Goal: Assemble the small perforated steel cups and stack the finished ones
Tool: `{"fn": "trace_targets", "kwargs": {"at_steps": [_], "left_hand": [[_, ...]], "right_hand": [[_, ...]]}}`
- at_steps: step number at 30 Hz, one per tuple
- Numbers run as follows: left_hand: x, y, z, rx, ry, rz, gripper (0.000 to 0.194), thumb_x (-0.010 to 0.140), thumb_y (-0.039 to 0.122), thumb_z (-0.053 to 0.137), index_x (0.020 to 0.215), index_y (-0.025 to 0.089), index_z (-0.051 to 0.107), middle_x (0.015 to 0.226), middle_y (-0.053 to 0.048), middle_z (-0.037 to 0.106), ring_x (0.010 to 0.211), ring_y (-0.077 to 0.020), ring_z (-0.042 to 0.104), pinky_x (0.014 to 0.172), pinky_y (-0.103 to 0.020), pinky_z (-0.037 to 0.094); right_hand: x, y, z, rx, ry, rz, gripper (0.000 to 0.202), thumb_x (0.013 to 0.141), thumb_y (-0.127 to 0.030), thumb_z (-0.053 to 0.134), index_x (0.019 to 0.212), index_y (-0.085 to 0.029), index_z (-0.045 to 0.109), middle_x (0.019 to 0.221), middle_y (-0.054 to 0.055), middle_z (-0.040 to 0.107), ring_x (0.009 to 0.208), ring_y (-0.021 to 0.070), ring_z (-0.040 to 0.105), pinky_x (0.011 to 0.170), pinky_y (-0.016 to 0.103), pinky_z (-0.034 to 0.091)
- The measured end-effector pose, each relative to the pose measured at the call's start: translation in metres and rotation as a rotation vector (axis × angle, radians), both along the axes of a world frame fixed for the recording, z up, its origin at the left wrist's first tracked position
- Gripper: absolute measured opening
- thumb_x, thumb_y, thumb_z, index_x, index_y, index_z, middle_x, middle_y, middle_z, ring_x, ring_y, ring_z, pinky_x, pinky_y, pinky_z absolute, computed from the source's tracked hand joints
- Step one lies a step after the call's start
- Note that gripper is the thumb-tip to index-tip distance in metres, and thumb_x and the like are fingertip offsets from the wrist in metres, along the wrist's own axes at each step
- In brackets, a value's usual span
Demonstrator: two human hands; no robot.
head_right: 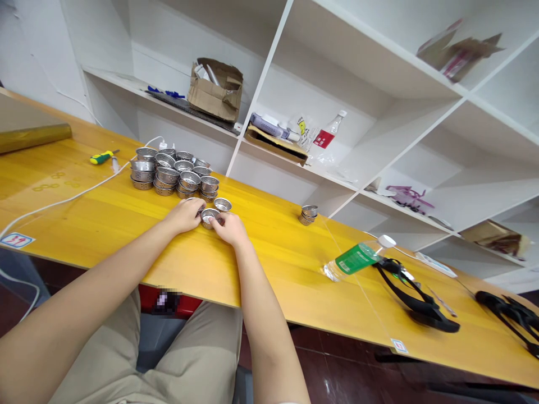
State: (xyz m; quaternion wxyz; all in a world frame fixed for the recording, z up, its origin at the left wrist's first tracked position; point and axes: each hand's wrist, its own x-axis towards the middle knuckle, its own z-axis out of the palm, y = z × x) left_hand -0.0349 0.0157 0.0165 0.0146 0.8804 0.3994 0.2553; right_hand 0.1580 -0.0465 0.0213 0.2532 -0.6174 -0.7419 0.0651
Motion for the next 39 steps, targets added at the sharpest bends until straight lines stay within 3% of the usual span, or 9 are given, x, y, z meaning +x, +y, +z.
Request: {"fn": "trace_targets", "kwargs": {"at_steps": [39], "left_hand": [[-0.0001, 0.0025, -0.0036, -0.001, -0.004, -0.008, 0.025, 0.086, 0.016, 0.055, 0.11, 0.02, 0.062, 0.113, -0.01, 0.072, 0.11, -0.0291, 0.065, 0.095, -0.04, 0.047]], "right_hand": [[0.0002, 0.0006, -0.0016, -0.006, -0.004, -0.001, 0.033, 0.097, -0.049, 0.06, 0.097, -0.022, 0.078, 0.089, 0.006, 0.076, 0.08, 0.0191, 0.066, 0.076, 0.029, 0.046]]}}
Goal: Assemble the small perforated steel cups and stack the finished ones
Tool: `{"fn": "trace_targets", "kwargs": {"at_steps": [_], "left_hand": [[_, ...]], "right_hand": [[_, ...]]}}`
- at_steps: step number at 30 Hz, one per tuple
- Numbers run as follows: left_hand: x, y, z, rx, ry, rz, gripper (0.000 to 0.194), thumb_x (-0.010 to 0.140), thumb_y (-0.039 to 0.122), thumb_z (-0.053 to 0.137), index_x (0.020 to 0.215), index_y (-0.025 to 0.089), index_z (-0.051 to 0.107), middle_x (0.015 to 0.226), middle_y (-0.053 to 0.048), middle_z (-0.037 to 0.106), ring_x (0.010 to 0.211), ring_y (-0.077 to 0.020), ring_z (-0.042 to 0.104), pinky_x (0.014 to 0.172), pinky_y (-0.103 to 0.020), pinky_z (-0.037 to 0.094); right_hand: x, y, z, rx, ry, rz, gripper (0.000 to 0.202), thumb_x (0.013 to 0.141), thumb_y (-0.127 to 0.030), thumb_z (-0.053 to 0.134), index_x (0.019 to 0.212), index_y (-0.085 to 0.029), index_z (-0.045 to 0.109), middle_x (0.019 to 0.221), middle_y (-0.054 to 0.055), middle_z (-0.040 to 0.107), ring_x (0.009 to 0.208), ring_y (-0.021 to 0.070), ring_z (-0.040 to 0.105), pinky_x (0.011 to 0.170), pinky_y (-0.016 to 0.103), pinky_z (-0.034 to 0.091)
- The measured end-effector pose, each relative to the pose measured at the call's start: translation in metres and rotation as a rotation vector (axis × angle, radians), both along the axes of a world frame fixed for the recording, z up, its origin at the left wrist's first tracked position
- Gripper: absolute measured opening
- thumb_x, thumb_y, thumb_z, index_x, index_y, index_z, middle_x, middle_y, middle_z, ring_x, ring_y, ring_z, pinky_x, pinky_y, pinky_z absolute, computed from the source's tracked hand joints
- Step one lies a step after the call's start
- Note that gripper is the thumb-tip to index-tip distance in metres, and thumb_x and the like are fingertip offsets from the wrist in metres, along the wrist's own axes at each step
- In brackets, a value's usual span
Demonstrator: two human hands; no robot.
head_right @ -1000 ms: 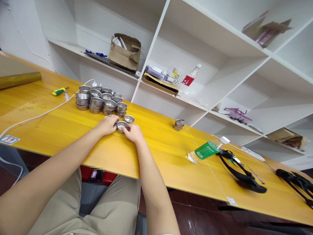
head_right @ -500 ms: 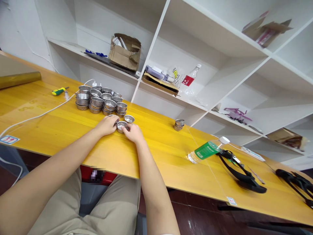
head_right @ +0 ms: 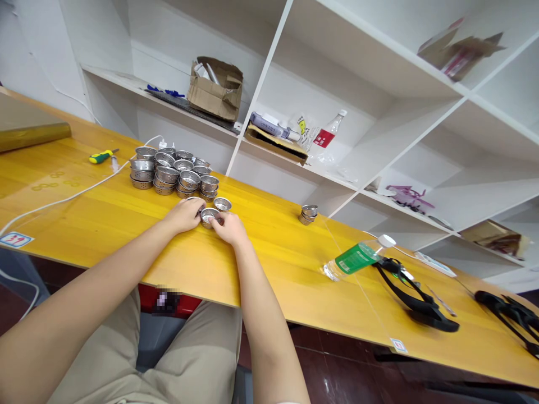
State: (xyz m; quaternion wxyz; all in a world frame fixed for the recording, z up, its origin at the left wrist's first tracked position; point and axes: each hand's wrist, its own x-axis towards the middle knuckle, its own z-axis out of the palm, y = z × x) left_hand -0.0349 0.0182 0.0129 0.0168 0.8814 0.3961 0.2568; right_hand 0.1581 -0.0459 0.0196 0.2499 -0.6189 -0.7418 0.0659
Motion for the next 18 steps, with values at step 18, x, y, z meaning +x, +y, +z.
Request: {"fn": "trace_targets", "kwargs": {"at_steps": [18], "left_hand": [[0.0001, 0.003, -0.0012, 0.049, -0.072, -0.04, 0.023, 0.086, 0.014, 0.051, 0.101, 0.02, 0.067, 0.102, -0.009, 0.074, 0.098, -0.0272, 0.068, 0.088, -0.038, 0.05]], "right_hand": [[0.0032, 0.0049, -0.0059, 0.067, 0.057, -0.032, 0.032, 0.096, -0.047, 0.061, 0.094, -0.021, 0.08, 0.107, 0.009, 0.067, 0.092, 0.0187, 0.063, 0.089, 0.031, 0.049]]}}
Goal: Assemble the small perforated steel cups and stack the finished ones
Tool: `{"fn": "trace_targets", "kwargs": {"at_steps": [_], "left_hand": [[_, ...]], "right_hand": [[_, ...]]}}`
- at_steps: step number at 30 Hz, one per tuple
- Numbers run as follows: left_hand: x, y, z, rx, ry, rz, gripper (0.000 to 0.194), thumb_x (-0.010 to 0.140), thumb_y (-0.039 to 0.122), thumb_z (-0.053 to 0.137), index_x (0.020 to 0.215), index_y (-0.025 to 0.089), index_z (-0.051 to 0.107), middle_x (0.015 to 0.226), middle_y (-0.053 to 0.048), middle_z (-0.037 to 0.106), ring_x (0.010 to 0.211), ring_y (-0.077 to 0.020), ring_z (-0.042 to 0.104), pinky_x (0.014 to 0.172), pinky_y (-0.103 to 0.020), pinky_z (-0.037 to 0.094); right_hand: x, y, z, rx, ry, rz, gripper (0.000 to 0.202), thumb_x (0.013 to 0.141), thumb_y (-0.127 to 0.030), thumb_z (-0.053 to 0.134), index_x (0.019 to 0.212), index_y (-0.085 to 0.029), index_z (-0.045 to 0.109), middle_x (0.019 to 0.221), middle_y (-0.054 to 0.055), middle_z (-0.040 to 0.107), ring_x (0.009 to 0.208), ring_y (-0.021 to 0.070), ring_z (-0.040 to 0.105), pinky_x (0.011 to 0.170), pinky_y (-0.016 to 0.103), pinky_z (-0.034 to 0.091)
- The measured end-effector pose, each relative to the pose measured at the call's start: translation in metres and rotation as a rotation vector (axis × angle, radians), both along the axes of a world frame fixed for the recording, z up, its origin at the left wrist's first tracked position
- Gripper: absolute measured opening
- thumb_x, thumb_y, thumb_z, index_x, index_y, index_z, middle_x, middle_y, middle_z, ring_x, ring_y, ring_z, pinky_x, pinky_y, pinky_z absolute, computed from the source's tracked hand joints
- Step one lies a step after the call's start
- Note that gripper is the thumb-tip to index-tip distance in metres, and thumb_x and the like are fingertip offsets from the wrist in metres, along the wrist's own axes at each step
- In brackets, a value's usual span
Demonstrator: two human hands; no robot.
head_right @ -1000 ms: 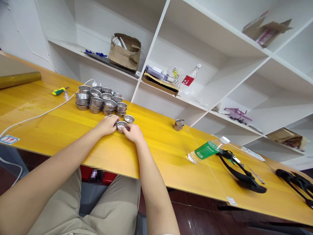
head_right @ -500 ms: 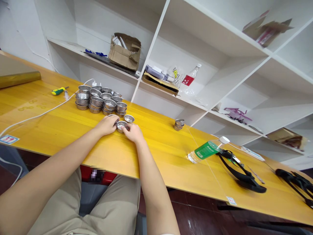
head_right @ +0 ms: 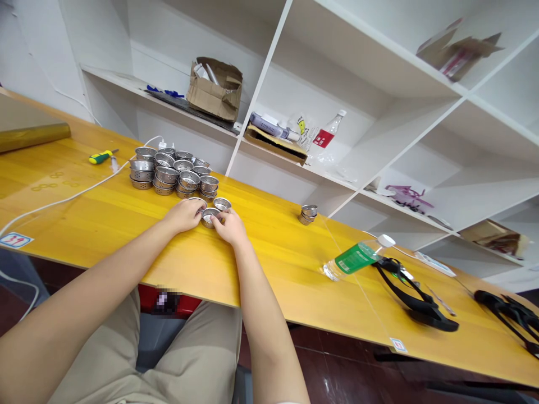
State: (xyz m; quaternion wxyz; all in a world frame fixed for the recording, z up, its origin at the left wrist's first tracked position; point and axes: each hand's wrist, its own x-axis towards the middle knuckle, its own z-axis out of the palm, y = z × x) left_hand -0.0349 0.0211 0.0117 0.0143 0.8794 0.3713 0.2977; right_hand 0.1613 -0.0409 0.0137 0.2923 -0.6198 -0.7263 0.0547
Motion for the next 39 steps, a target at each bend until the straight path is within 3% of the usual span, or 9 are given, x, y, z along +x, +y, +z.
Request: {"fn": "trace_targets", "kwargs": {"at_steps": [8, 14, 19, 27, 39], "left_hand": [[0.0009, -0.0012, 0.0014, -0.046, 0.078, 0.069, 0.021, 0.089, 0.022, 0.052, 0.08, 0.021, 0.071, 0.087, -0.01, 0.075, 0.083, -0.0264, 0.069, 0.073, -0.036, 0.048], [0.0017, -0.0019, 0.0017, 0.046, 0.142, 0.072, 0.023, 0.087, 0.026, 0.053, 0.077, 0.019, 0.072, 0.084, -0.011, 0.075, 0.086, -0.0283, 0.069, 0.087, -0.042, 0.047], [0.0021, -0.002, 0.0013, 0.054, 0.144, 0.072, 0.026, 0.089, 0.029, 0.051, 0.077, 0.019, 0.072, 0.087, -0.011, 0.075, 0.088, -0.028, 0.068, 0.084, -0.042, 0.046], [0.0021, -0.0029, 0.0032, 0.032, 0.143, 0.053, 0.025, 0.088, 0.03, 0.052, 0.077, 0.02, 0.072, 0.086, -0.011, 0.075, 0.088, -0.0283, 0.068, 0.086, -0.042, 0.044], [0.0017, -0.0043, 0.0039, 0.005, 0.132, 0.055, 0.024, 0.089, 0.029, 0.053, 0.08, 0.021, 0.074, 0.085, -0.01, 0.075, 0.086, -0.0277, 0.068, 0.088, -0.042, 0.044]], "right_hand": [[-0.0004, 0.0001, 0.0013, 0.012, -0.017, -0.044, 0.03, 0.095, -0.043, 0.062, 0.087, -0.021, 0.079, 0.097, 0.007, 0.071, 0.084, 0.0185, 0.062, 0.081, 0.03, 0.046], [-0.0007, 0.0035, 0.0022, -0.029, 0.035, -0.133, 0.022, 0.084, -0.034, 0.07, 0.067, -0.02, 0.068, 0.083, 0.002, 0.07, 0.079, 0.0162, 0.06, 0.077, 0.027, 0.043], [0.0021, 0.0041, 0.0019, -0.143, 0.136, -0.232, 0.022, 0.072, -0.029, 0.074, 0.062, -0.021, 0.055, 0.059, -0.006, 0.056, 0.062, 0.0127, 0.051, 0.064, 0.025, 0.037], [0.0026, 0.0057, -0.0011, -0.084, 0.129, -0.227, 0.009, 0.073, -0.025, 0.063, 0.071, -0.023, 0.055, 0.066, -0.005, 0.059, 0.063, 0.0133, 0.049, 0.063, 0.025, 0.035], [0.0033, 0.0073, -0.0031, -0.075, 0.144, -0.25, 0.015, 0.072, -0.026, 0.064, 0.072, -0.024, 0.049, 0.068, -0.005, 0.059, 0.064, 0.0143, 0.05, 0.063, 0.026, 0.035]]}}
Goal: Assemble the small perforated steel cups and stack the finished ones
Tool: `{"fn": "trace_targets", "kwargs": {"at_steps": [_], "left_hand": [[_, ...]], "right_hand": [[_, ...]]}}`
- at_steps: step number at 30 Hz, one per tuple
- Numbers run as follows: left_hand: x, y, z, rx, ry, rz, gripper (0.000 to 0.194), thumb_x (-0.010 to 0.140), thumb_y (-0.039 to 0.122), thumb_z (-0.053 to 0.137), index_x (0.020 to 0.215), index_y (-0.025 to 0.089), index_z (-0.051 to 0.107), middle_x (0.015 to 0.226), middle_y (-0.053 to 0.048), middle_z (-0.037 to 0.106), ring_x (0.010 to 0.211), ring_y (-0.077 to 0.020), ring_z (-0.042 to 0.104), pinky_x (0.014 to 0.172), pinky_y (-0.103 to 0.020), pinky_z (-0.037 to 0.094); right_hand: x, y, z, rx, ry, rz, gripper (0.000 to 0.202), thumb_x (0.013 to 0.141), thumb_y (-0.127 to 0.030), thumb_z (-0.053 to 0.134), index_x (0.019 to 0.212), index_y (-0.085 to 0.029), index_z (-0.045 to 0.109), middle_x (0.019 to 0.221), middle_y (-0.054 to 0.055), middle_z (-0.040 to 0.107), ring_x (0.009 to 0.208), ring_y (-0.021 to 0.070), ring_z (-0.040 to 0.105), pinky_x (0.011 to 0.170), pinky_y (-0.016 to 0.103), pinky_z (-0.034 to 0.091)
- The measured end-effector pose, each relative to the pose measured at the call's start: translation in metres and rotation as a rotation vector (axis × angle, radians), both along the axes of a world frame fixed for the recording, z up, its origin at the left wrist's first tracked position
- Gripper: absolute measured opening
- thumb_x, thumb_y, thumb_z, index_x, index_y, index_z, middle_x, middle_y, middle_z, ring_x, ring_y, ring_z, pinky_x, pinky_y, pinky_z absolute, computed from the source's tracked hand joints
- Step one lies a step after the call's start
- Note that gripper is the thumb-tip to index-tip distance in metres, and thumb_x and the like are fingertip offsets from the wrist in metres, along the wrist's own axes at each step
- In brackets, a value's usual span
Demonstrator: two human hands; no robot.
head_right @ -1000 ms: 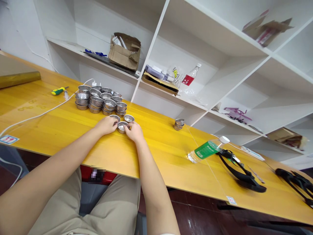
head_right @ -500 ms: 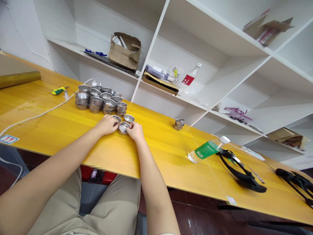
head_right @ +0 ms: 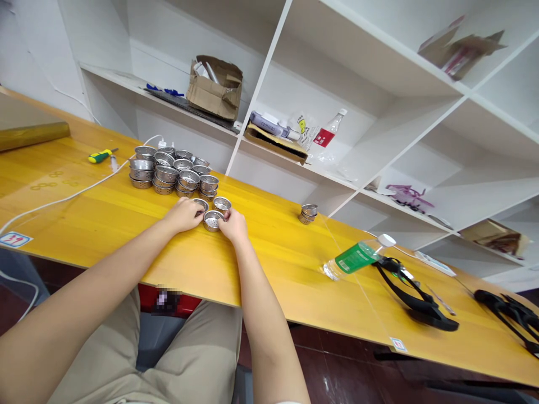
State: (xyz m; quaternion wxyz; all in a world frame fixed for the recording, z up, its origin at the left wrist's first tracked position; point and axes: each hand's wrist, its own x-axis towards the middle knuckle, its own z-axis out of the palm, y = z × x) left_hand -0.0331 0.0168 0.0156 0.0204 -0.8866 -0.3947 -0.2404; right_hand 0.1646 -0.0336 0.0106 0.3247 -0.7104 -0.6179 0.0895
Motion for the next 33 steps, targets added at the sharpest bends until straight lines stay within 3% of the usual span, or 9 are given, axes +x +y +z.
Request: {"fn": "trace_targets", "kwargs": {"at_steps": [14, 22, 33], "left_hand": [[0.0002, 0.0, 0.0011, 0.014, 0.026, -0.001, 0.022, 0.088, 0.027, 0.052, 0.083, 0.021, 0.073, 0.089, -0.01, 0.076, 0.088, -0.0284, 0.068, 0.088, -0.043, 0.045], [-0.0002, -0.0002, 0.0001, 0.002, 0.007, -0.007, 0.02, 0.088, 0.026, 0.053, 0.085, 0.021, 0.072, 0.09, -0.01, 0.076, 0.09, -0.0281, 0.068, 0.088, -0.042, 0.044], [0.0001, -0.0005, 0.0006, -0.015, 0.01, -0.009, 0.02, 0.088, 0.026, 0.053, 0.088, 0.02, 0.072, 0.092, -0.01, 0.076, 0.091, -0.0286, 0.068, 0.089, -0.042, 0.043]], "right_hand": [[0.0006, 0.0001, -0.0001, -0.003, -0.008, 0.009, 0.013, 0.073, -0.026, 0.064, 0.073, -0.024, 0.051, 0.069, -0.005, 0.059, 0.066, 0.0141, 0.051, 0.064, 0.026, 0.036], [-0.0002, -0.0007, 0.0033, -0.099, 0.027, -0.03, 0.023, 0.07, -0.031, 0.069, 0.071, -0.024, 0.047, 0.066, -0.005, 0.057, 0.065, 0.0138, 0.05, 0.061, 0.026, 0.035], [-0.0005, -0.0009, 0.0028, -0.098, 0.024, -0.044, 0.019, 0.071, -0.026, 0.067, 0.072, -0.024, 0.048, 0.067, -0.005, 0.056, 0.065, 0.0135, 0.049, 0.062, 0.026, 0.034]]}}
